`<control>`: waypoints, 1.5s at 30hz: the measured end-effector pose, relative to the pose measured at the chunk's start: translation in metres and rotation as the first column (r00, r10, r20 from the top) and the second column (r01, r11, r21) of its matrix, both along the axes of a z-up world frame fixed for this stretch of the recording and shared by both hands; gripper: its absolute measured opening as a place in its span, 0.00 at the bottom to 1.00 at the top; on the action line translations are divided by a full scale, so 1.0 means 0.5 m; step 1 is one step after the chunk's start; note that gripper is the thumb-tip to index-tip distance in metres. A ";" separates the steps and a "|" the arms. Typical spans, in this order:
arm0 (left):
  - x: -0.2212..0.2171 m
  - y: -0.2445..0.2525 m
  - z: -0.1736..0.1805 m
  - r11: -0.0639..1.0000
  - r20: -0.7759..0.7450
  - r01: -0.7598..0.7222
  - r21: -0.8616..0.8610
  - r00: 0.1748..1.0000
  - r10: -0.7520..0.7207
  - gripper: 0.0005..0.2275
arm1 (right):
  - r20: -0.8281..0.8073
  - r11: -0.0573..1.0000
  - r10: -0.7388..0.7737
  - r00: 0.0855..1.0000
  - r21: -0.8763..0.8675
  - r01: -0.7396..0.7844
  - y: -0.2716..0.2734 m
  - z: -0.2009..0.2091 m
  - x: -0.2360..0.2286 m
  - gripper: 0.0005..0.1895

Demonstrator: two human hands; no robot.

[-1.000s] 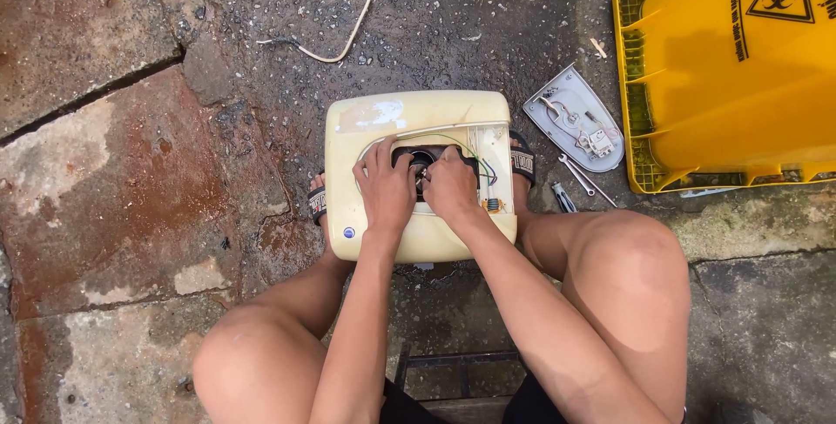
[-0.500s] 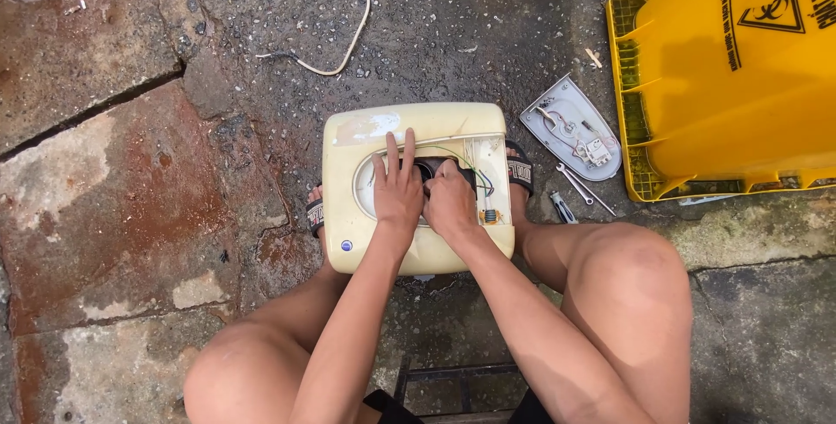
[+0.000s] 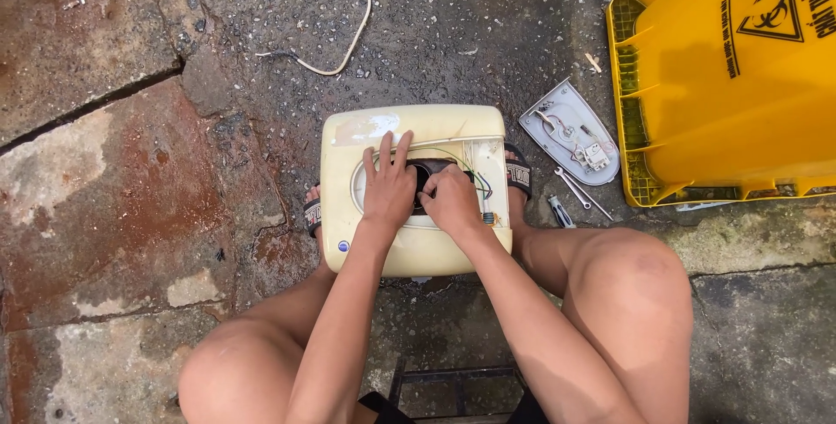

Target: The person is disassembling a water heater to extract the internal heating assembly using a screwdriver and a wrench.

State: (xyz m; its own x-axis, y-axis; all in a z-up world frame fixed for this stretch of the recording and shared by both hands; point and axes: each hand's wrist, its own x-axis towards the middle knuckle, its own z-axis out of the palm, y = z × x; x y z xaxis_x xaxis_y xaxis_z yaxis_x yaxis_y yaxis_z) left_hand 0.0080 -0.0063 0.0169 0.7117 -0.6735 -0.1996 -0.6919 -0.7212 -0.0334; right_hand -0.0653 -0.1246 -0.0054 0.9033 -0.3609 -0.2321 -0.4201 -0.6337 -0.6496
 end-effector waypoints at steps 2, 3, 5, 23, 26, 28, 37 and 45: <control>-0.006 0.001 0.000 0.998 0.002 -0.047 -0.038 0.999 0.048 0.10 | 0.039 0.999 -0.028 0.999 0.034 0.026 -0.008 -0.010 -0.010 0.06; -0.009 0.003 -0.001 0.993 0.003 -0.091 -0.074 0.996 0.092 0.10 | 0.076 0.996 -0.060 0.995 0.072 0.054 -0.011 -0.014 -0.015 0.09; -0.023 0.005 0.038 0.982 -0.032 -0.163 -0.095 0.987 0.160 0.13 | 0.080 0.998 -0.043 0.996 0.048 0.039 -0.005 0.004 -0.018 0.14; -0.019 0.006 0.020 0.925 -0.229 -0.348 -0.151 0.923 0.310 0.15 | -0.159 0.957 0.225 0.961 -0.148 -0.248 0.003 0.105 0.046 0.19; -0.011 0.004 -0.048 0.950 -0.122 -0.254 -0.180 0.964 0.235 0.10 | -0.129 0.953 0.243 0.961 -0.153 -0.262 0.003 0.107 0.045 0.19; -0.011 0.007 -0.083 0.969 -0.053 -0.179 -0.170 0.984 0.173 0.07 | -0.116 0.954 0.244 0.963 -0.151 -0.260 0.003 0.108 0.039 0.18; -0.001 0.033 0.044 0.899 -0.503 -0.403 -0.171 0.820 0.272 0.13 | -0.030 0.966 0.195 0.980 -0.170 -0.197 -0.005 0.065 0.016 0.17; 0.083 0.050 -0.039 0.777 -0.833 -0.576 -0.255 0.538 0.125 0.12 | 0.102 0.971 0.183 0.978 -0.173 -0.163 -0.003 0.093 0.000 0.17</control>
